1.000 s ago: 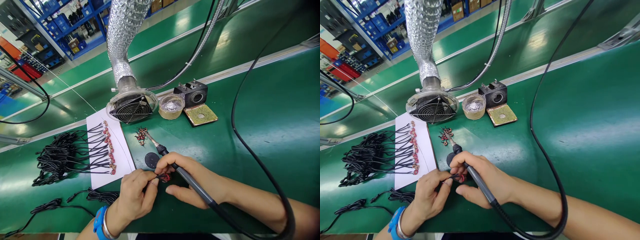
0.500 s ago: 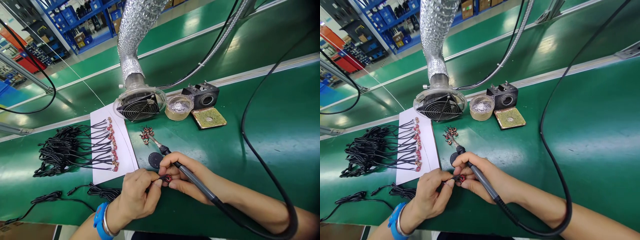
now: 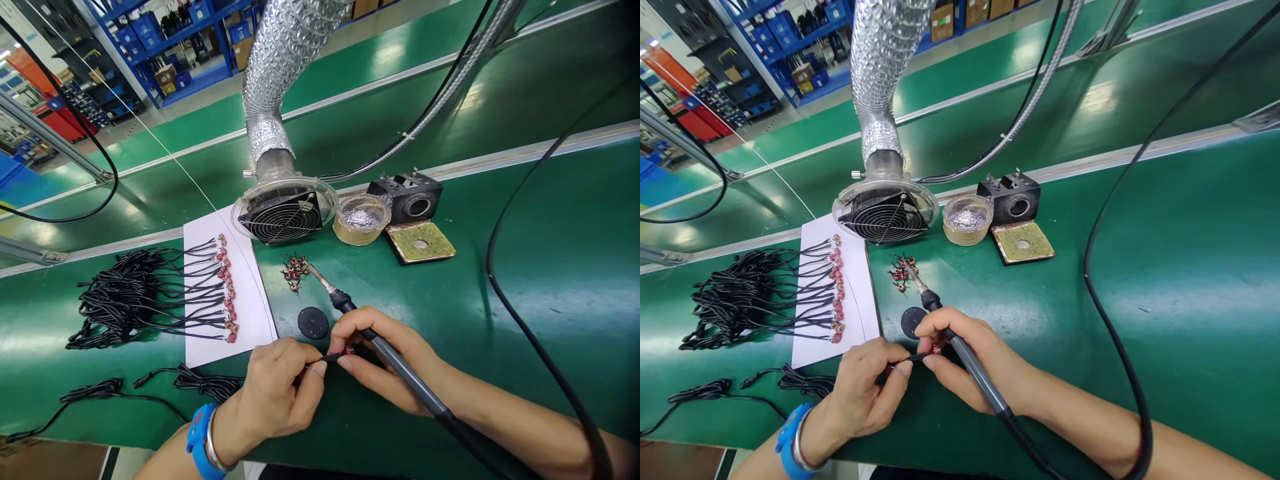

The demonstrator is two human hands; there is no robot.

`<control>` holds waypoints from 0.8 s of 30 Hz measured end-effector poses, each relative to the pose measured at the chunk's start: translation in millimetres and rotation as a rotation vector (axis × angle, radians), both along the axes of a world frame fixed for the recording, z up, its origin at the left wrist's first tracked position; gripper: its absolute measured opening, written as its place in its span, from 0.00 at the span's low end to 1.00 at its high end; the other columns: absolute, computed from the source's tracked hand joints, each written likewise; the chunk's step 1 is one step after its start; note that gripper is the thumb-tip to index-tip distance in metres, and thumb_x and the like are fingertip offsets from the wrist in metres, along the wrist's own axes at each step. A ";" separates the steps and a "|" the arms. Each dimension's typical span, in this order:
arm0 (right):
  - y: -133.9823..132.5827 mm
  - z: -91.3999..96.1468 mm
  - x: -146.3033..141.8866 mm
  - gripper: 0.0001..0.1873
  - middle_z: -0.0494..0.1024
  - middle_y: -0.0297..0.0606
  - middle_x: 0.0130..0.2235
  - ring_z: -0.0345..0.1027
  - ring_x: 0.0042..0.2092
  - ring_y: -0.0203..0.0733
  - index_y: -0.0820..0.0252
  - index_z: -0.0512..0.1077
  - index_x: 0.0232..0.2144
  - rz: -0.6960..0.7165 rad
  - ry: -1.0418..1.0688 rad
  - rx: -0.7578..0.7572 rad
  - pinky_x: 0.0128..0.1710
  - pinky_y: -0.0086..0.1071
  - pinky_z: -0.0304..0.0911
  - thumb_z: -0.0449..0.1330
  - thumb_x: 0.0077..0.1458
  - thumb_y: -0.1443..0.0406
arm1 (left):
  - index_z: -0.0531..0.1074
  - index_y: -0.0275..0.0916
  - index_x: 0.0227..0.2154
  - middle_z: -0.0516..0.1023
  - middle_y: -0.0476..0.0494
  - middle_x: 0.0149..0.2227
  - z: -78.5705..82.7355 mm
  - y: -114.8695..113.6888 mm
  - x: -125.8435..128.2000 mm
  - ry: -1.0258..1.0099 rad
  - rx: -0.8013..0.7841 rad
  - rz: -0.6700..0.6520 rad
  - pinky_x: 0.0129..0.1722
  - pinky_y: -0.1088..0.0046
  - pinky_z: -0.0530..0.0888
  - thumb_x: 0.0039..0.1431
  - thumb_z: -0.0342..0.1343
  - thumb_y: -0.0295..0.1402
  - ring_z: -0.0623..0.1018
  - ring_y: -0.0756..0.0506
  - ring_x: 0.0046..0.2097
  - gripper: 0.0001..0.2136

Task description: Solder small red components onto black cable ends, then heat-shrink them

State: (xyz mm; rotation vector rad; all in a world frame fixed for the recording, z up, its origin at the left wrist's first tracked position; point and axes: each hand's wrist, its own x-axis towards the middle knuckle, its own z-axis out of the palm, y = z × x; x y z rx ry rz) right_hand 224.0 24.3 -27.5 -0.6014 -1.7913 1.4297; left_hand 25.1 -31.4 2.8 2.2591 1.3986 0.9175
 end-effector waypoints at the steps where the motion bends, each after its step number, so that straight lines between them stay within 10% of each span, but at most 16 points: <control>1: 0.6 0.3 0.4 0.18 0.74 0.32 0.36 0.71 0.34 0.32 0.51 0.64 0.45 -0.025 -0.017 0.045 0.36 0.25 0.70 0.58 0.56 0.75 | 0.70 0.38 0.34 0.72 0.49 0.23 -0.7 -0.3 -0.1 0.001 -0.005 -0.004 0.25 0.75 0.65 0.58 0.52 0.24 0.70 0.50 0.24 0.04; 14: 5.2 -4.4 13.1 0.14 0.77 0.38 0.36 0.74 0.35 0.37 0.55 0.68 0.41 -0.073 -0.108 0.526 0.38 0.29 0.70 0.57 0.55 0.77 | 0.71 0.37 0.34 0.76 0.45 0.28 -4.5 0.5 2.3 0.081 0.011 0.025 0.32 0.73 0.71 0.60 0.52 0.29 0.74 0.48 0.30 0.04; 24: 13.2 -24.8 17.2 0.09 0.79 0.37 0.36 0.78 0.35 0.41 0.54 0.71 0.40 -0.187 -0.183 0.718 0.37 0.29 0.73 0.60 0.56 0.68 | 0.71 0.42 0.41 0.78 0.47 0.39 53.8 -55.8 -79.6 0.536 -0.428 0.203 0.40 0.69 0.72 0.55 0.62 0.32 0.78 0.42 0.42 0.11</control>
